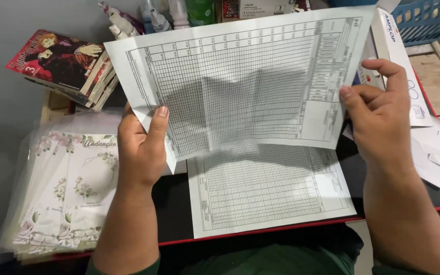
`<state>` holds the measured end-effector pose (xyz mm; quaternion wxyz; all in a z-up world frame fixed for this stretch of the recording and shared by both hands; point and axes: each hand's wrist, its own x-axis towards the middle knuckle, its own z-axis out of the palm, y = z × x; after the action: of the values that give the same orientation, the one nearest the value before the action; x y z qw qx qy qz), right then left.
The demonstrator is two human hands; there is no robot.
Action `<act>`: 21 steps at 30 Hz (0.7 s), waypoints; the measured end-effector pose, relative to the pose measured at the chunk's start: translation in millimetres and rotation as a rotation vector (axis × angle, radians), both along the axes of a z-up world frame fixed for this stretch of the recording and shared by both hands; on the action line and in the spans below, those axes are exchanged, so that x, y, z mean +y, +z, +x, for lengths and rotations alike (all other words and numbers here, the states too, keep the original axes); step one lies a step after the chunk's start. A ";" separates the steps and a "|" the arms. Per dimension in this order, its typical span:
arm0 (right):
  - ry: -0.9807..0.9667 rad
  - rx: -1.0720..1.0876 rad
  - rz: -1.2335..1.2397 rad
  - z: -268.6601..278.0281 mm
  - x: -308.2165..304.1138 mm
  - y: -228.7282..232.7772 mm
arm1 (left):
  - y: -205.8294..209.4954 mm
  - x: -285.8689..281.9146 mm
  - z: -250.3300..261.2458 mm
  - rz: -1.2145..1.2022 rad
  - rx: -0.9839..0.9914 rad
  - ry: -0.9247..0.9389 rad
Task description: Remove papers from envelopes, unfold them, and flatten them on the desk.
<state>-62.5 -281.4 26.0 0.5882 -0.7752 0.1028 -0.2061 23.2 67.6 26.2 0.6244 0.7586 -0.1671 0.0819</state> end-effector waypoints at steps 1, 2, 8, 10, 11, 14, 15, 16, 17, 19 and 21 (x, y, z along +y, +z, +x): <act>0.001 0.001 0.000 -8.2 -4.9 -1.5 | 7.1 4.8 -5.7 0.000 0.001 0.001; -0.052 0.015 -0.044 -16.2 -10.0 -3.0 | 14.2 9.5 -11.1 0.031 0.017 -0.086; -0.155 0.079 -0.220 -71.8 -14.9 -4.6 | 58.6 12.0 -63.0 0.274 0.135 0.031; -0.172 0.140 -0.226 -81.7 -11.3 -6.0 | 53.8 7.8 -72.3 0.293 0.277 0.103; -0.141 0.222 -0.156 -83.3 -10.3 -9.3 | 46.6 6.0 -74.4 0.364 0.382 0.112; -0.156 0.441 -0.111 -83.0 3.8 -8.3 | 4.2 5.3 -82.4 0.451 0.464 0.108; -0.208 0.584 -0.139 -83.1 9.8 -5.7 | -14.0 5.3 -85.6 0.464 0.446 0.089; -0.208 0.583 -0.138 -83.3 8.5 -10.9 | -24.0 7.3 -87.3 0.465 0.444 0.089; -0.194 0.604 -0.210 -85.0 6.4 -15.8 | -35.0 8.3 -89.6 0.485 0.416 0.092; -0.180 0.628 -0.282 -87.0 1.8 -25.6 | -53.1 10.5 -93.1 0.506 0.392 0.093; -0.143 0.603 -0.390 -87.5 -3.2 -34.5 | -67.7 13.0 -95.2 0.523 0.184 0.109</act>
<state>-150.0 -284.6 -8.5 0.3565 -0.8896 0.2844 -0.0249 -72.0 80.6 -41.4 0.4146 0.9061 -0.0840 0.0002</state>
